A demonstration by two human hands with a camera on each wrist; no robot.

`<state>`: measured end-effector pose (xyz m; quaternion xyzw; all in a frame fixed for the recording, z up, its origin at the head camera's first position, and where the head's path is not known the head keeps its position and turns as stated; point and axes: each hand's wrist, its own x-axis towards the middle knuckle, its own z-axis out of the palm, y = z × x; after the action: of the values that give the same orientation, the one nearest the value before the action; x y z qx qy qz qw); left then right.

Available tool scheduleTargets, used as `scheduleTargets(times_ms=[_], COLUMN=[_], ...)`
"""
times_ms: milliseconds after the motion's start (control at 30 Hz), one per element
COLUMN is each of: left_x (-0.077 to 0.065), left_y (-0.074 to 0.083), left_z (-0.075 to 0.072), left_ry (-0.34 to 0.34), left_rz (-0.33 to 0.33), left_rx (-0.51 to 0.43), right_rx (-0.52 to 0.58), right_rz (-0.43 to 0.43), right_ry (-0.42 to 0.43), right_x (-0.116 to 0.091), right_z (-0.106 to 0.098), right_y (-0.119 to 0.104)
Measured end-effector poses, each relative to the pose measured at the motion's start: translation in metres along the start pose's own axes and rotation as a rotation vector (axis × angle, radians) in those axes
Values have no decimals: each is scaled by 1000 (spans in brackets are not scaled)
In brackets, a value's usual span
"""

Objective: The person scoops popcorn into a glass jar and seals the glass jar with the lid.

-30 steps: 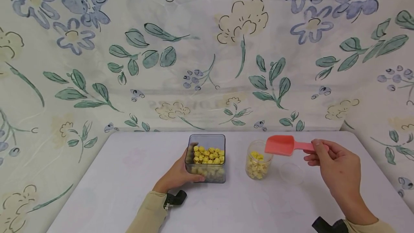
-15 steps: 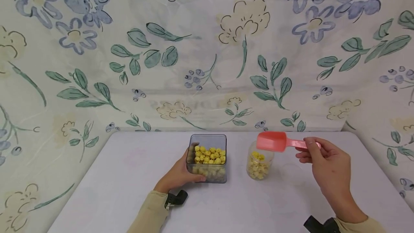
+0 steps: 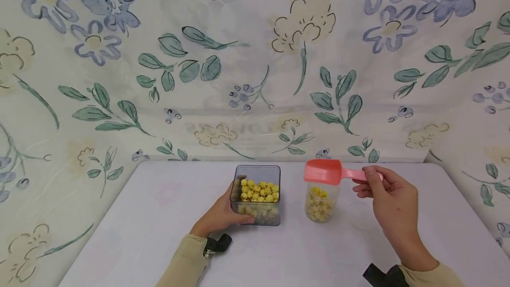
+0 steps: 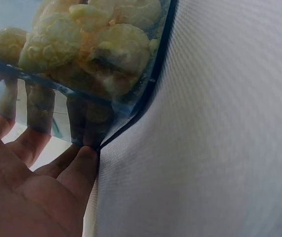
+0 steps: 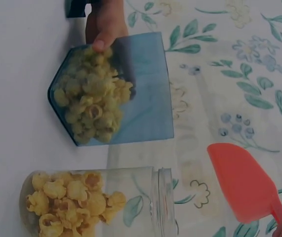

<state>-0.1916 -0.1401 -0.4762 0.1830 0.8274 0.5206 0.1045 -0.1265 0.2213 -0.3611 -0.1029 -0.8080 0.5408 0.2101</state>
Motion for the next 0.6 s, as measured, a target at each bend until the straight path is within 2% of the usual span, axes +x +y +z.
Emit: scheduleTargets(times_ms=[600], left_x=[0], left_y=[-1], left_z=[1], left_ry=[15], left_rz=[-13], left_rx=[33], right_rx=[69], right_rz=[-138], right_ry=[-67], right_x=[-2], right_z=[33], right_y=[-16])
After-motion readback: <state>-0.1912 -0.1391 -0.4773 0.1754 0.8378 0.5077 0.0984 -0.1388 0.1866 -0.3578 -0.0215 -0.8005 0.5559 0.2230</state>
